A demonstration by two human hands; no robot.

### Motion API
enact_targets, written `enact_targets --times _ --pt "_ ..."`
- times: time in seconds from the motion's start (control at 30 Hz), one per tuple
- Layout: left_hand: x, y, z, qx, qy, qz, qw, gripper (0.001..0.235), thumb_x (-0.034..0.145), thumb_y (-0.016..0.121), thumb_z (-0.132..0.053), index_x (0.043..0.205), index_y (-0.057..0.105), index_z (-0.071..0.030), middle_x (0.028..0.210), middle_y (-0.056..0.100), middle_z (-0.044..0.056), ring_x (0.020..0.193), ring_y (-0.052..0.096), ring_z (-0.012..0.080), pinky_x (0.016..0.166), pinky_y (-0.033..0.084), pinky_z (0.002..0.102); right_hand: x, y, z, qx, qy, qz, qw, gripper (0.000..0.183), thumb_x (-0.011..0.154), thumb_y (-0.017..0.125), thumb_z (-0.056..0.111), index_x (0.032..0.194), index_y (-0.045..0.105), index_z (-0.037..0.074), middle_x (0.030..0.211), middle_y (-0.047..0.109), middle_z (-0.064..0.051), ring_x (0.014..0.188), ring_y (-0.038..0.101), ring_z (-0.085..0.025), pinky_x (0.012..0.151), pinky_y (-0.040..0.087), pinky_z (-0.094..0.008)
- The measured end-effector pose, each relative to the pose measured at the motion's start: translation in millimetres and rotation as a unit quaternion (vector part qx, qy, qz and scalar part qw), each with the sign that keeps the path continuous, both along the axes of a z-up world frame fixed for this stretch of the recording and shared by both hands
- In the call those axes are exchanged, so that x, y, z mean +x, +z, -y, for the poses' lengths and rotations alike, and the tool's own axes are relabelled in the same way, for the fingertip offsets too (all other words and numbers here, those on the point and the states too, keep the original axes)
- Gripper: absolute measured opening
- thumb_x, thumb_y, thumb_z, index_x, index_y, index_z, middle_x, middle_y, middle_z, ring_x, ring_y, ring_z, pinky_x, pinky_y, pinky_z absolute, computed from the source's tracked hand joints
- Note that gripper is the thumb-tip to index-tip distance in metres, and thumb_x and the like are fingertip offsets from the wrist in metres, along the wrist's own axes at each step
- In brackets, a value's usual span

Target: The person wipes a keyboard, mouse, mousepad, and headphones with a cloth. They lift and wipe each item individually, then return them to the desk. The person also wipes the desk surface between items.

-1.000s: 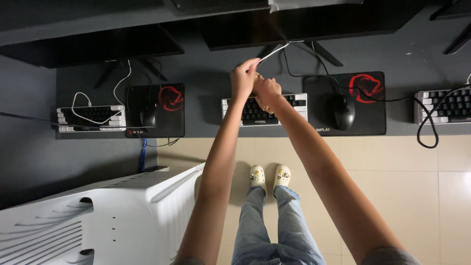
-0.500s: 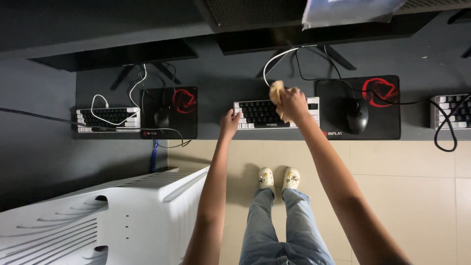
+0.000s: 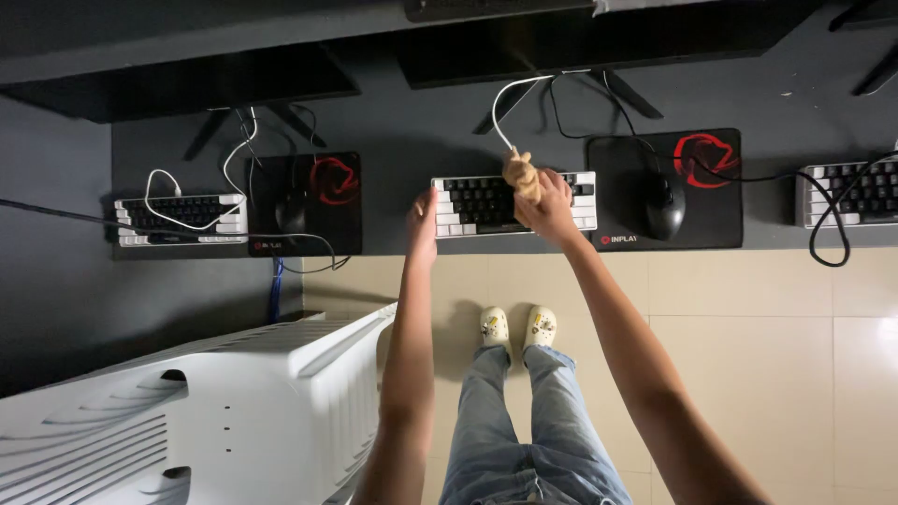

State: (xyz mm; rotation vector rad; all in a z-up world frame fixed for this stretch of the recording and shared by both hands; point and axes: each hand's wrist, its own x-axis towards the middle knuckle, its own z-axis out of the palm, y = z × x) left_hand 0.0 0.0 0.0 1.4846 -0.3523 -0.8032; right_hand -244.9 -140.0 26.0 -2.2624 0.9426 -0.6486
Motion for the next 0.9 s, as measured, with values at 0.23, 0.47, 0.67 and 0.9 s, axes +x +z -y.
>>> enact_targets --times 0.23,0.47,0.67,0.9 --pt "-48 78 -8 -0.092 -0.066 -0.08 0.99 0.045 0.104 0.063 -0.027 0.141 0.049 -0.007 0.13 0.061 0.009 0.119 0.059 0.0205 0.099 0.05 0.035 36 87 -88 0.057 0.113 0.182 0.975 0.07 0.1 0.063 0.039 0.154 0.038 0.001 0.163 0.019 -0.027 0.151 0.017 -0.051 0.123 0.015 -0.059" --pt "-71 121 -17 -0.087 -0.029 0.041 0.995 0.045 0.106 0.057 -0.025 0.145 0.048 -0.004 0.138 0.057 0.01 0.125 0.055 0.018 0.107 0.046 0.035 53 149 -91 -0.015 0.065 0.075 0.995 0.068 0.105 0.054 0.037 0.162 0.035 0.007 0.173 0.021 -0.016 0.16 0.007 -0.048 0.13 0.005 -0.058" --pt "-81 147 -18 -0.057 0.004 -0.025 0.998 0.043 0.105 0.057 -0.031 0.14 0.052 -0.006 0.126 0.064 0.01 0.109 0.062 0.0159 0.093 0.053 0.033 40 116 -68 -0.009 0.006 0.087 0.996 0.067 0.1 0.055 0.031 0.159 0.036 0.005 0.168 0.034 -0.012 0.159 0.023 -0.04 0.13 0.015 -0.058" --pt "-73 112 -25 -0.046 0.038 -0.013 0.998 0.046 0.11 0.052 -0.036 0.146 0.049 -0.008 0.132 0.062 0.01 0.117 0.059 0.0175 0.1 0.049 0.031 72 80 -76 0.071 -0.132 0.1 0.984 0.069 0.105 0.056 0.028 0.166 0.031 0.008 0.169 0.026 -0.016 0.156 0.026 -0.039 0.13 0.016 -0.058"
